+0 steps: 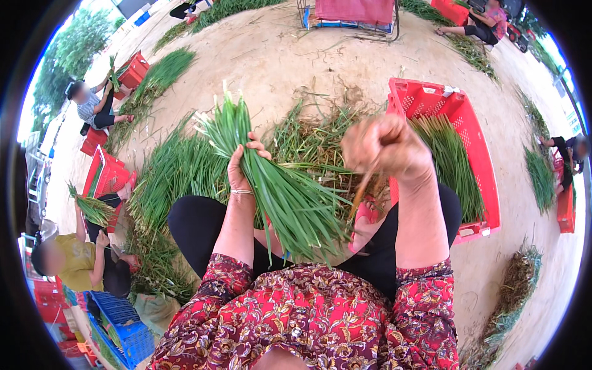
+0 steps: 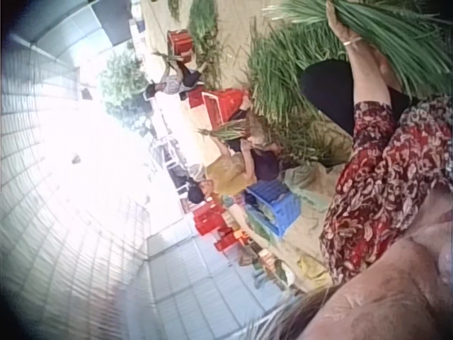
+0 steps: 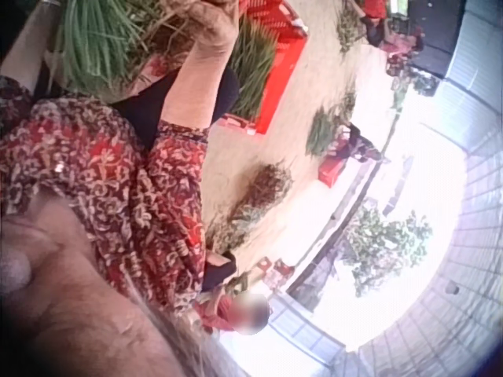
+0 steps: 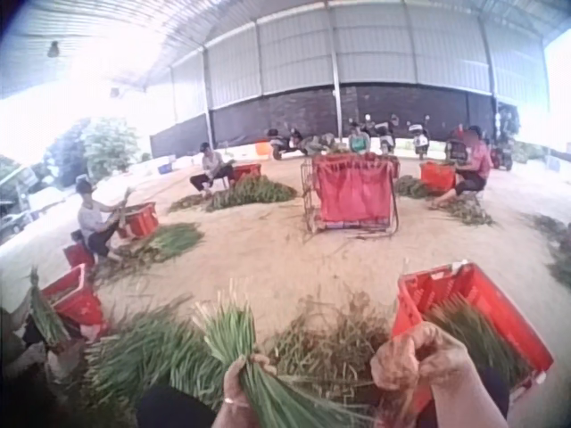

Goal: The person sorts through a bundle of long green stalks by hand, pulling out and discarding individual dry or yellowed pieces onto the ground.

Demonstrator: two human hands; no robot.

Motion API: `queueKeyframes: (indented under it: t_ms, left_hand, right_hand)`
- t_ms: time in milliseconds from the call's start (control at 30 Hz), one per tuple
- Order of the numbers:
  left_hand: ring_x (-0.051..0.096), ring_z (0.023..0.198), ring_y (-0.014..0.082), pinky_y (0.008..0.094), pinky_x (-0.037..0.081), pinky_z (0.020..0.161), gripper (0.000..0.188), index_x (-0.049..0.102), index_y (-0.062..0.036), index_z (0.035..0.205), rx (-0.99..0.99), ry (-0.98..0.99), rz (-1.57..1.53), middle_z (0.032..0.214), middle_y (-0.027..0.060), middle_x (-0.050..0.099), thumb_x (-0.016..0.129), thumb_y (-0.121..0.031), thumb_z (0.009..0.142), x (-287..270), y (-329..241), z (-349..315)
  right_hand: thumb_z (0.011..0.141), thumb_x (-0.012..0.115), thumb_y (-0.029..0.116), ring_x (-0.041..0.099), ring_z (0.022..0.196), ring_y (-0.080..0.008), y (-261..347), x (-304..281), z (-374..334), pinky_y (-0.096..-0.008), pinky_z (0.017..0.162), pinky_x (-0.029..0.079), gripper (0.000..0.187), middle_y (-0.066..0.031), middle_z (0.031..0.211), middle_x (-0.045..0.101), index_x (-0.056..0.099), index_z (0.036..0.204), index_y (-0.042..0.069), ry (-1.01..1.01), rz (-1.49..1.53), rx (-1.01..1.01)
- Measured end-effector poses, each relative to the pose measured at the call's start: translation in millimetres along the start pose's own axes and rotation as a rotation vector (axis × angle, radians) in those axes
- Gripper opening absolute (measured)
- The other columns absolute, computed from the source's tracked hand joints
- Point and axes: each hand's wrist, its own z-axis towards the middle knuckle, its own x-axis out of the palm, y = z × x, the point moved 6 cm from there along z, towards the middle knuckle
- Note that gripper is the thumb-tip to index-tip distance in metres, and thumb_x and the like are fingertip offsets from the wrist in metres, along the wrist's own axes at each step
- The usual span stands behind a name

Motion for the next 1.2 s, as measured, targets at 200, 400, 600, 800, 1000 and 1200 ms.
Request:
queueKeyframes:
  t_ms: [200,400,600,800,1000,1200]
  left_hand:
    - [0.056,0.091,0.0095,0.0314,0.042,0.082,0.028,0.047,-0.006,0.114,0.112,0.16,-0.198,0.102,-0.0008,0.051,0.059,-0.007,0.089,18.8,-22.0,-7.5]
    - [0.055,0.089,0.0105,0.0312,0.041,0.08,0.024,0.047,-0.0057,0.11,0.163,0.22,-0.278,0.102,0.0001,0.051,0.058,-0.005,0.088,26.5,-36.9,-9.5]
    - [0.055,0.087,0.011,0.0311,0.041,0.08,0.023,0.048,-0.0061,0.107,0.188,0.211,-0.363,0.097,0.0011,0.052,0.058,-0.003,0.087,21.4,-46.2,-10.2]
    - [0.056,0.087,0.0107,0.0305,0.042,0.08,0.024,0.047,-0.0069,0.107,0.196,0.18,-0.364,0.095,0.0007,0.052,0.059,-0.002,0.086,17.3,-44.6,-7.6]
    - [0.055,0.087,0.0111,0.0307,0.042,0.081,0.024,0.047,-0.0075,0.107,0.188,0.187,-0.324,0.095,0.0009,0.052,0.059,-0.003,0.086,19.1,-40.2,-6.7]
    - [0.054,0.087,0.0115,0.031,0.041,0.082,0.024,0.047,-0.0072,0.107,0.185,0.2,-0.304,0.095,0.0012,0.052,0.059,-0.004,0.087,17.7,-41.6,-6.9]
  right_hand:
    - [0.083,0.066,0.017,0.057,0.079,-0.0159,-13.7,-82.6,-24.1,-0.0312,0.064,0.045,0.012,-0.0061,0.09,0.058,0.062,0.088,0.007,-0.502,-0.05,0.068]
    - [0.079,0.066,0.016,0.065,0.079,-0.0329,-80.6,-115.8,-52.2,-0.0366,0.077,0.052,0.021,-0.0122,0.098,0.065,0.068,0.097,0.006,-0.383,-1.959,0.169]
    - [0.084,0.068,0.01,0.062,0.074,-0.0107,-52.1,-37.7,-6.7,-0.0262,0.069,0.049,0.016,-0.0035,0.077,0.068,0.07,0.097,0.001,-0.353,-0.917,0.474]
    - [0.085,0.066,0.011,0.057,0.06,-0.0108,-58.0,45.0,1.7,-0.0277,0.058,0.047,0.012,-0.0072,0.066,0.064,0.069,0.088,-0.001,0.028,-0.804,0.602]
    - [0.084,0.062,0.029,0.063,0.065,-0.0348,-80.8,32.2,-2.2,-0.0415,0.06,0.048,0.025,-0.0164,0.069,0.064,0.069,0.081,0.005,-0.092,-1.096,0.529]
    - [0.084,0.065,0.033,0.063,0.065,-0.0354,-80.7,33.6,2.6,-0.0427,0.058,0.048,0.029,-0.0177,0.067,0.063,0.069,0.077,0.004,-0.064,-1.153,0.672]
